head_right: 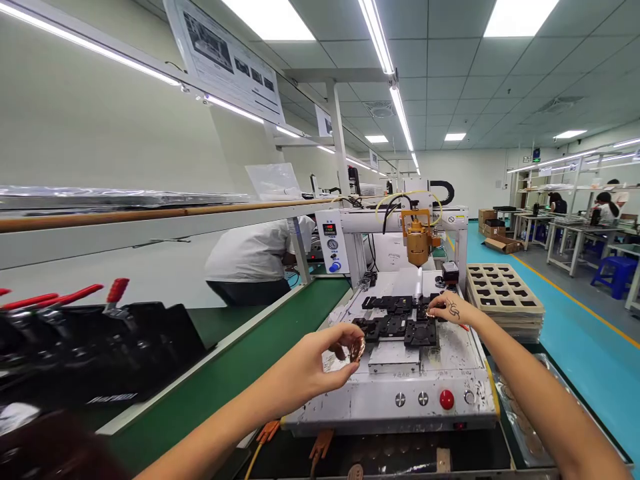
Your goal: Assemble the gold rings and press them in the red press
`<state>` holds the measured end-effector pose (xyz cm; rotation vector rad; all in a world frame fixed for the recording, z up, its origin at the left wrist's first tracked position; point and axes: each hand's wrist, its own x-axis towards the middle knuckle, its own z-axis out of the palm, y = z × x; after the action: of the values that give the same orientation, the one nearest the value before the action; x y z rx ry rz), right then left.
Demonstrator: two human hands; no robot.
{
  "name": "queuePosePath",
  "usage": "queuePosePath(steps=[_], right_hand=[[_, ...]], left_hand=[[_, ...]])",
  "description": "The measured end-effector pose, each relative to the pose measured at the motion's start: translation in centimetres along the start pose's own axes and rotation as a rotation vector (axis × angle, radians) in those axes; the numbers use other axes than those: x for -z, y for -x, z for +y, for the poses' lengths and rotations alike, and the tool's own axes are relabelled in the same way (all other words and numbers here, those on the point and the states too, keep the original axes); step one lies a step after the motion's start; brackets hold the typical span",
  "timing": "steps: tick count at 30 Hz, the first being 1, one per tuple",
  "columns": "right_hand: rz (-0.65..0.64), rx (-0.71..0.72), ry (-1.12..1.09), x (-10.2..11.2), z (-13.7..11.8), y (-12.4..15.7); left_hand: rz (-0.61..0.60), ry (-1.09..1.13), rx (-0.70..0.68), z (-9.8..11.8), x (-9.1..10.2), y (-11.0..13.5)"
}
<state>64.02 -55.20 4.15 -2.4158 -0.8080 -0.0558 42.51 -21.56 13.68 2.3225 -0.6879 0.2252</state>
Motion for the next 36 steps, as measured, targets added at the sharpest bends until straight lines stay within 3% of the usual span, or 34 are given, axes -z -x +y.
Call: queuePosePath(steps=[5,10,14,18,20,22,25,26,28,31,32,36], right_hand=[[0.145,-0.007,0.053,-1.5,0.2,0.0],[0.329,-0.011,0.061,-1.7,-1.3,0.7],[0.591,-0.039,0.056,-2.8,-3.6,7.0],[0.741,-0.106,0.064,-5.6,-4.9,16.9],[0.788,-0.149,0.104,-7.2,-4.8,20.4],[0.836,-0.184,0.16,-8.8,-4.5,22.2],[0.936,-0.156,0.243,-11.5,-5.6,22.7],[0.937,-0.106,0.237,-12.7,-6.5,22.5],[0.814,0.045,0.142,-15.4,-9.1,21.9],[0.39,0.238,-0.043,-20.4,-13.0,20.0],[0.305,0.255,-0.054,-22.0,-13.9,19.1],[0.27,0.219,-0.015,-26.9,-14.7,15.8]], left_hand=[[0.042,-0.013,0.021,-0.4,-0.1,2.3],[0.079,0.043,-0.005,0.5,-2.0,2.8],[0.126,0.06,-0.037,-0.3,-4.2,4.6],[0.225,0.072,0.019,-3.2,-6.0,8.2],[0.241,0.114,0.063,-4.9,-7.0,10.0],[0.212,0.162,0.112,-6.4,-8.3,11.6],[0.085,0.255,0.188,-8.2,-11.0,13.8],[0.04,0.294,0.207,-8.8,-12.0,14.4],[-0.024,0.355,0.234,-9.7,-13.8,15.3],[-0.05,0.376,0.253,-10.8,-15.3,15.8],[-0.048,0.376,0.259,-11.0,-15.5,15.7],[-0.042,0.411,0.316,-11.6,-15.2,15.3]])
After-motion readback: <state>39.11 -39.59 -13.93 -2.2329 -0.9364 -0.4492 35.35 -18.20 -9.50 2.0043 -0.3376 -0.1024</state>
